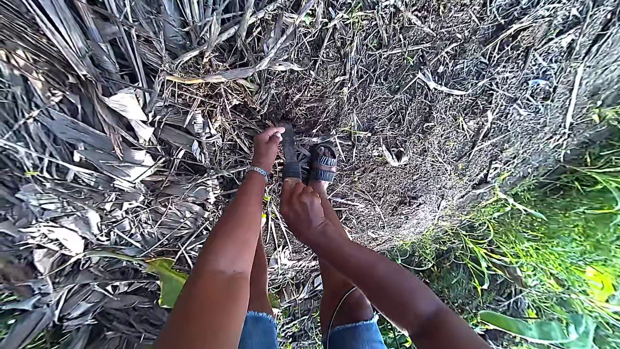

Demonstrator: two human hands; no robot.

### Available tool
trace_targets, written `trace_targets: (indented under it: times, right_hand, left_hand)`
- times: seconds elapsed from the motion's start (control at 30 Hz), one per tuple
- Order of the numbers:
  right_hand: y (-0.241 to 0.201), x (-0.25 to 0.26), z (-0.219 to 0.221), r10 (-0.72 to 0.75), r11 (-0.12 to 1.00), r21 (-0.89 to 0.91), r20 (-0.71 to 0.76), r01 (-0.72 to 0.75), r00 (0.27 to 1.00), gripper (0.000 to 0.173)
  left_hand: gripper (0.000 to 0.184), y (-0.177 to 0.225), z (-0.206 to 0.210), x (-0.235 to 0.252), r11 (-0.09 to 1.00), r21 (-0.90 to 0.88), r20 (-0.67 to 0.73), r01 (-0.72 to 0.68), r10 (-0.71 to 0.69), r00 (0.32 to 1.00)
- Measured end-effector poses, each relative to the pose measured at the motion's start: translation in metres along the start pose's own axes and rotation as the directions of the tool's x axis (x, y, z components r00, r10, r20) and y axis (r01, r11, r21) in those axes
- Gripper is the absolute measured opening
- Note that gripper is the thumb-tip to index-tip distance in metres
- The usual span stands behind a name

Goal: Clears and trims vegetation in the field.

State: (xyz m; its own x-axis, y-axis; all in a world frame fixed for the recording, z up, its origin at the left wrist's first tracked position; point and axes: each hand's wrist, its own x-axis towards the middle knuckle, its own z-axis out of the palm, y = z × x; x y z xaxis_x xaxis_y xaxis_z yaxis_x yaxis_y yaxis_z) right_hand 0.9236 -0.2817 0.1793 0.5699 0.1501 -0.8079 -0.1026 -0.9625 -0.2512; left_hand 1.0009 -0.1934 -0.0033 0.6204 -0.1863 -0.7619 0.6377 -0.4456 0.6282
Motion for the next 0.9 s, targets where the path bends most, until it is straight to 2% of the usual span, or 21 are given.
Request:
trace_targets:
  times: [0.1,0.2,0.33,0.43,0.6,0.7,0.83,0.9]
  right_hand:
    - [0.003,0.000,-0.003,0.013,1.000,0.021,-0.013,-0.013,1.000,0.039]
    - [0.013,-0.002,-0.005,0.062,0.992,0.116,-0.047,-0.056,0.997,0.039]
    - [0.018,-0.004,-0.012,0.101,0.985,0.135,0.063,-0.108,0.993,0.040]
    - [0.013,-0.005,-0.012,0.100,0.990,0.088,0.064,-0.105,0.993,0.040]
    - [0.006,-0.004,-0.004,0.088,0.989,0.110,0.098,-0.098,0.991,0.039]
    - [0.004,-0.006,-0.001,0.071,0.989,0.122,0.100,-0.083,0.992,0.040]
    - [0.007,-0.009,0.005,0.051,0.991,0.121,-0.016,-0.049,0.999,0.037]
    - [0.011,-0.008,0.003,0.063,0.985,0.158,0.010,-0.064,0.998,0.040]
  left_hand:
    - [0.030,0.002,0.000,-0.002,0.997,-0.063,-0.014,0.037,-0.038,0.999]
    - [0.027,0.007,-0.001,-0.014,0.982,-0.177,-0.025,0.072,-0.078,0.997]
    - [0.029,0.014,-0.010,-0.034,0.960,-0.262,-0.009,0.097,-0.102,0.995]
    - [0.029,0.020,-0.013,-0.035,0.977,-0.205,-0.012,0.057,-0.061,0.998]
    - [0.031,0.021,-0.012,-0.016,0.999,0.046,0.006,-0.005,0.005,1.000]
    - [0.031,0.014,-0.008,-0.007,0.999,0.051,0.011,-0.010,0.010,1.000]
    - [0.036,0.008,-0.006,-0.006,1.000,0.024,0.021,-0.013,0.013,1.000]
    - [0.033,0.012,-0.006,-0.012,0.999,-0.040,-0.001,-0.004,0.004,1.000]
